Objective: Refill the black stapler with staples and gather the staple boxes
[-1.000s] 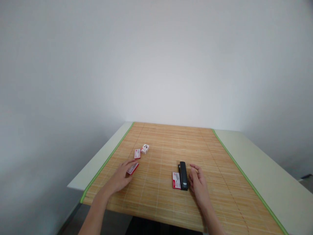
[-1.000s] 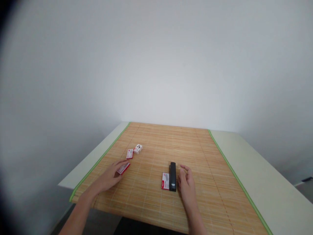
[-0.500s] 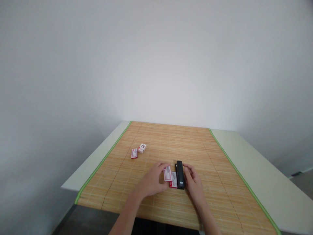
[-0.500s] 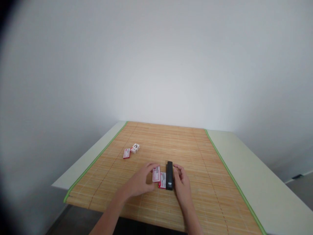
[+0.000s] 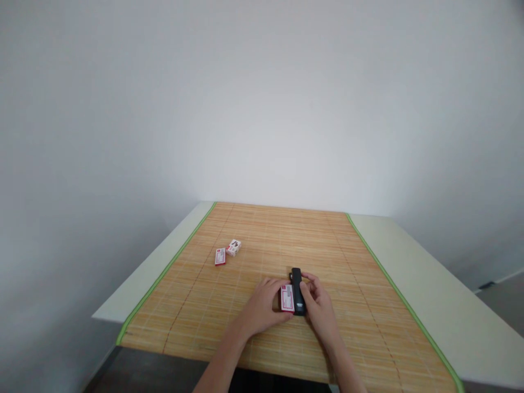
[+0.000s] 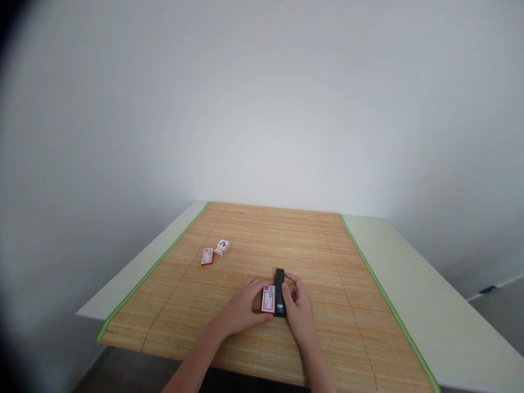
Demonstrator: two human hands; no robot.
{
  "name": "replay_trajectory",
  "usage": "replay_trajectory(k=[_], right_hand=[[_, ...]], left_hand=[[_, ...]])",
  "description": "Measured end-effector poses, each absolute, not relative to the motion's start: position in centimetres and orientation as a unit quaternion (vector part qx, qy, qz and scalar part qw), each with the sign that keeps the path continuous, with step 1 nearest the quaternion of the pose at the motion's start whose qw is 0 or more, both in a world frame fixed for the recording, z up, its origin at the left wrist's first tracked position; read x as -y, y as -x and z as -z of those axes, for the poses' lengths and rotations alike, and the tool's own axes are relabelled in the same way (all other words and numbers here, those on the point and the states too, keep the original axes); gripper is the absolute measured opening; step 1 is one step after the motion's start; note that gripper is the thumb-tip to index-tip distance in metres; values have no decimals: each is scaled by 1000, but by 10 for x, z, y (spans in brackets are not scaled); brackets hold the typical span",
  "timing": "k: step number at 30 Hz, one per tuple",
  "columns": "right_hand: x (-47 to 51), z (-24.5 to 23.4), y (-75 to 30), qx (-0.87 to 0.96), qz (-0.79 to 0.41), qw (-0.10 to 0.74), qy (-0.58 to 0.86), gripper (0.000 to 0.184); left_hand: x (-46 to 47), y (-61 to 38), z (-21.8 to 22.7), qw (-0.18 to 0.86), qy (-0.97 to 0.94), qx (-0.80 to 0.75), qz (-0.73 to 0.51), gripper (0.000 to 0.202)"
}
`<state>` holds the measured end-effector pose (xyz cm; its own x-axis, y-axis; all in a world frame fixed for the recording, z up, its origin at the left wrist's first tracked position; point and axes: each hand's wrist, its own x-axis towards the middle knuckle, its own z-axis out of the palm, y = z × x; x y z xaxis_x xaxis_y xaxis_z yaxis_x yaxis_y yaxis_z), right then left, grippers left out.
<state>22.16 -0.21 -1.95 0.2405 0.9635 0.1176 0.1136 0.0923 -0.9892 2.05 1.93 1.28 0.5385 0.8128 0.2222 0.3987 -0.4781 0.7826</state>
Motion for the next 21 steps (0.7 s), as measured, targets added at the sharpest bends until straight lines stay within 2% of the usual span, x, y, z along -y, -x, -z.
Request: replay_trajectory(k=[2, 6, 8, 10, 11, 13, 15, 18, 21], right_hand=[[4, 16, -221, 484, -393, 550, 556, 53], [6, 14, -220, 467, -414, 552, 553, 56], [6, 15, -219, 439, -430, 569, 547, 59], [6, 15, -218, 413, -447, 579, 542, 62], [6, 14, -217, 405, -453, 582, 540, 62], [6, 13, -216, 399, -456, 587, 538, 63], [6, 11, -216, 400, -453, 590, 535, 61], [5, 12, -216, 401, -453, 591, 535, 60], [3, 15, -216, 400, -453, 590, 536, 60]], left_hand=[[-17, -24, -12, 342, -806, -380, -300, 74], [-16, -20, -9, 342, -802, -377, -314, 87], [-26, -5, -8, 328, -778, -407, -349, 79], [-47, 24, -6, 284, -739, -468, -393, 58], [-60, 43, -6, 240, -721, -504, -411, 53], [-89, 84, -3, 156, -709, -557, -403, 58], [-112, 124, -1, 122, -708, -596, -359, 70], [-129, 164, 0, 155, -722, -609, -290, 75], [-123, 170, -7, 188, -720, -599, -297, 68]])
